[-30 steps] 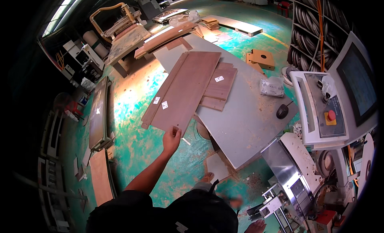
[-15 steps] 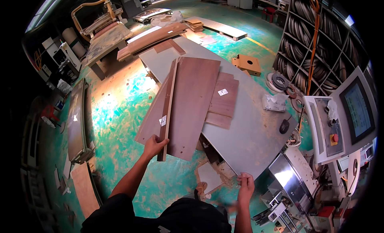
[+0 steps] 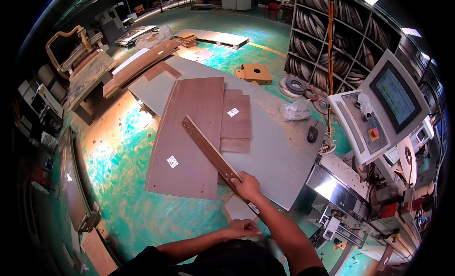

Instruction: The person feeds several wooden panels into an edge banding machine, picking them up from a stack and placing them on a table after processing.

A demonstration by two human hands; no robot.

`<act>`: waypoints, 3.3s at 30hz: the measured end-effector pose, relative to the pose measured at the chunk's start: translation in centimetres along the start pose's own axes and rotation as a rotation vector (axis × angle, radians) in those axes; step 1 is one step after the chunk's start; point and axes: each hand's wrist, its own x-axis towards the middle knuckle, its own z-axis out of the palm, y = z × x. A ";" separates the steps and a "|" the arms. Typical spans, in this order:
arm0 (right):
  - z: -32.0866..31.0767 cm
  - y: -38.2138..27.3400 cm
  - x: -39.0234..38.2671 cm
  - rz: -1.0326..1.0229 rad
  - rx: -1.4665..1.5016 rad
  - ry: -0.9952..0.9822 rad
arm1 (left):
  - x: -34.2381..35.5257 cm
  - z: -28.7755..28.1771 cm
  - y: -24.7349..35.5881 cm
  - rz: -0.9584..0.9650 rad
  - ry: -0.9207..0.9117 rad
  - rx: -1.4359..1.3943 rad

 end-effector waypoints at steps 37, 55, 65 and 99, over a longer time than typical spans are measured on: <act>-16.1 20.9 -64.2 1.026 0.982 1.094 | 25.3 33.0 -3.3 -0.940 -0.618 -0.630; -16.1 28.5 -48.9 1.251 0.293 0.883 | 37.5 36.7 3.6 -0.051 -0.101 0.015; -14.9 28.7 -44.6 1.290 0.184 0.766 | 36.6 33.7 4.7 -0.109 -0.241 -0.139; -22.7 39.1 -34.2 1.188 0.247 0.777 | 37.9 37.1 9.8 -0.556 -0.125 0.041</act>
